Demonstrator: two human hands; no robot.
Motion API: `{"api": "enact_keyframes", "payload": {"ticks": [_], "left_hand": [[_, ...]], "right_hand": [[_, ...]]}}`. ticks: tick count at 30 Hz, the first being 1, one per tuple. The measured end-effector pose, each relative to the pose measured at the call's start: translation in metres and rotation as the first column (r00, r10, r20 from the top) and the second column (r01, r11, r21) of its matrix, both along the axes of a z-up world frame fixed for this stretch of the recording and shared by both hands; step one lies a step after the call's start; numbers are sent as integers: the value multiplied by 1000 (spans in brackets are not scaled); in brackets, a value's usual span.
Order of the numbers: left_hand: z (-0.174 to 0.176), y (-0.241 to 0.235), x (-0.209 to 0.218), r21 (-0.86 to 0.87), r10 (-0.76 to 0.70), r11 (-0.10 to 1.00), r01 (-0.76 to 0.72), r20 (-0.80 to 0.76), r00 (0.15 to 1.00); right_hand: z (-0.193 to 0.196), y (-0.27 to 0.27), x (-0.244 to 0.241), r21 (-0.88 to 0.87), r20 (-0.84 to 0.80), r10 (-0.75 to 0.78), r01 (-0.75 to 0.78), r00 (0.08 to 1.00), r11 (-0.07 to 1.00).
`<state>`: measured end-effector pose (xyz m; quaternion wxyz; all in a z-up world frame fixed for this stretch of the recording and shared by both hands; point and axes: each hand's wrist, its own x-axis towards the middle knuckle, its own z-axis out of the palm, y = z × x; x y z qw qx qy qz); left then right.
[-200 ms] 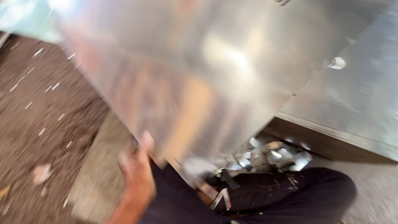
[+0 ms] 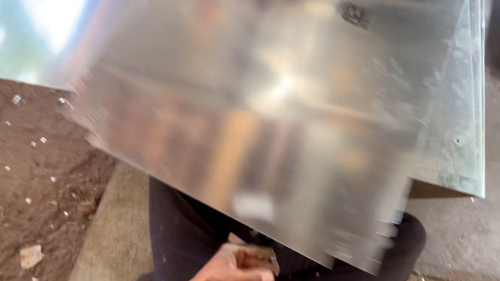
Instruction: The person cuts a piece of sheet metal using shears, making several small incisions along one edge and then folding the metal by hand.
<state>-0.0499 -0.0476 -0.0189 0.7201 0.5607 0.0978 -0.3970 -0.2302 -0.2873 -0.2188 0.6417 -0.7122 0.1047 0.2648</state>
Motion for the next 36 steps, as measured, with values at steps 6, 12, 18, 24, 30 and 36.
{"api": "enact_keyframes", "payload": {"ticks": [6, 12, 18, 24, 30, 36], "left_hand": [[-29, 50, 70, -120, 792, 595, -795, -85, 605], [11, 69, 64, -169, 717, 694, -699, 243, 653], [76, 26, 129, -224, 640, 768, -600, 313, 702], [136, -59, 273, 323, -13, 909, -264, 654, 756], [68, -90, 236, 328, -276, 940, 97, 563, 779], [57, -80, 197, 360, -280, 930, 79, 550, 787]], "right_hand": [[52, -29, 50, 284, -233, -743, 775, 627, 564], [127, -72, 63, 65, -1, -914, 912, 406, 405], [236, -107, 159, 269, 287, -865, 833, 411, 484], [351, -97, 317, 223, 399, -849, 861, 348, 457], [255, -107, 259, -1, 654, -478, 633, 586, 774], [212, -132, 206, 19, 596, -578, 710, 557, 704]]}}
